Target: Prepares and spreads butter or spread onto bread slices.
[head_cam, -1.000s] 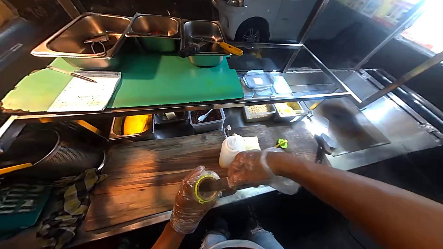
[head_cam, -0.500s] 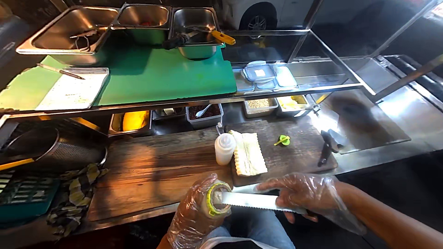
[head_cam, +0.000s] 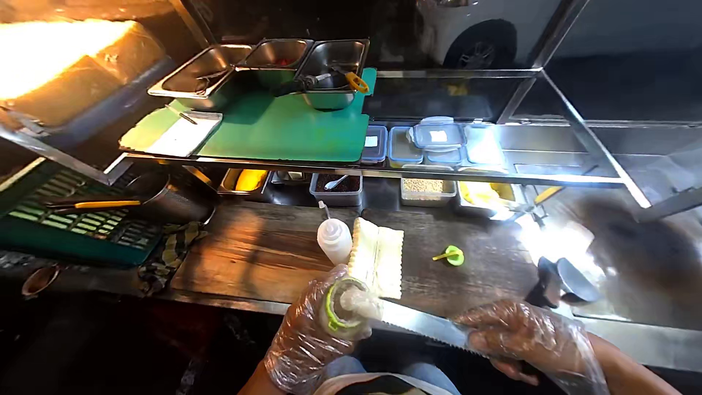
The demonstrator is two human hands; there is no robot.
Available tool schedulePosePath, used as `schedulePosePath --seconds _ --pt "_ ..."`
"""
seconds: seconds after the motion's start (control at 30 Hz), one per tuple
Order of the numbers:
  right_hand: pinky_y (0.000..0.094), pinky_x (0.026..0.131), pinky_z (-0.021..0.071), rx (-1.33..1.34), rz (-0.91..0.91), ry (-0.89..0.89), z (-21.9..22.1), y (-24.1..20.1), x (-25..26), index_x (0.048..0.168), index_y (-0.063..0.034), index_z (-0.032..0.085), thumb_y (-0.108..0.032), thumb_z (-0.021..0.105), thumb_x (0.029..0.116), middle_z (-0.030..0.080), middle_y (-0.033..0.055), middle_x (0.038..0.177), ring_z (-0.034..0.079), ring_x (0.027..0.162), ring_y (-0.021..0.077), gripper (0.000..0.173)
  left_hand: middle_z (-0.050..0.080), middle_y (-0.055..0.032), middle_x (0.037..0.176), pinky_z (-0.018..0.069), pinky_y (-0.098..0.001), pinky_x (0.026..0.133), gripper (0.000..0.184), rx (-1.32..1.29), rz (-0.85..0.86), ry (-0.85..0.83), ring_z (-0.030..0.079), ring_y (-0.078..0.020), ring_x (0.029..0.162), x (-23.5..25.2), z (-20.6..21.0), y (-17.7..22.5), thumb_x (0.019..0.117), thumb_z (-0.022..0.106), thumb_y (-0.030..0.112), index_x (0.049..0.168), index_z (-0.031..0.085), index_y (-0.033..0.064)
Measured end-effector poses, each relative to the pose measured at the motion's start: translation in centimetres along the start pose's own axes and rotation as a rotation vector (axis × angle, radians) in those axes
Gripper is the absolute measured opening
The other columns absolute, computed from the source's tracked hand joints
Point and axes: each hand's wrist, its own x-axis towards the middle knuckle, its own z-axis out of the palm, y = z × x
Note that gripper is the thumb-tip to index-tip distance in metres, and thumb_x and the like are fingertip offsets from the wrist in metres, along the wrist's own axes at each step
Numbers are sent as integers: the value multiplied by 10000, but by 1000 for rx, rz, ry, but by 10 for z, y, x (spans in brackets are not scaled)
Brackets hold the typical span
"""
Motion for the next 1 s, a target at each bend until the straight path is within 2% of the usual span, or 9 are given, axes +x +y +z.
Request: schedulePosePath --seconds 0.2,0.37,0.4,0.47,0.5,0.57,0.7,0.83,1.0 --pt "264 555 577 105 -129 52 -49 26 12 1322 -147 657 -177 607 1010 705 15 792 650 587 107 317 684 -119 1283 548 -308 1045 992 -54 -176 125 657 -131 1186 -1 28 22 568 985 441 1347 591 -29" --pt "280 630 567 -174 -15 259 -78 57 70 1438 -178 584 -240 499 1089 681 42 870 638 658 118 364 692 -87 1268 541 -287 1041 1047 67 -303 197 656 -104 1177 -5 35 22 533 965 489 1368 576 -9" --pt "308 703 559 -334 3 303 -82 66 85 1456 -220 580 -269 487 1096 697 48 938 647 736 130 376 695 -81 1268 541 -283 1042 1053 76 -310 211 658 -100 1177 -6 35 22 530 963 493 1370 573 -10" --pt "452 1031 512 -686 64 343 -88 77 112 1505 -337 528 -344 456 1098 710 68 1249 674 1131 213 413 690 -87 1277 540 -286 1049 1065 65 -336 236 655 -109 1186 -7 32 24 521 972 472 1370 563 -25" --pt "509 1081 478 -818 110 374 -85 81 124 1519 -419 488 -377 440 1094 687 81 1309 641 1225 259 430 682 -96 1291 534 -290 1060 1073 72 -344 239 648 -118 1201 -9 29 23 525 974 473 1373 555 -32" --pt "585 1029 499 -988 183 446 -70 90 137 1531 -508 410 -384 421 1087 645 148 1327 627 1227 348 461 679 -116 1293 530 -295 1061 1095 106 -356 251 647 -130 1204 -14 25 19 515 973 485 1371 549 -51" --pt "628 799 575 -1106 6 641 -31 141 110 1536 -444 443 -247 484 1034 658 271 1220 694 1004 453 540 663 -142 1306 518 -281 1065 1112 110 -397 319 640 -137 1208 -21 13 17 505 973 430 1378 517 -86" --pt "582 780 594 -1076 -25 684 -21 142 102 1530 -407 472 -232 515 1021 656 271 1208 703 985 429 540 637 -172 1321 502 -235 1050 1144 130 -478 423 626 -107 1203 -23 4 6 500 971 338 1407 448 -122" --pt "588 890 565 -1031 121 481 -30 122 123 1590 -451 323 -265 417 1069 600 263 1319 669 1101 422 560 616 -208 1337 475 -242 1064 1092 219 -479 474 611 -128 1219 -6 0 -20 542 950 265 1426 433 -114"
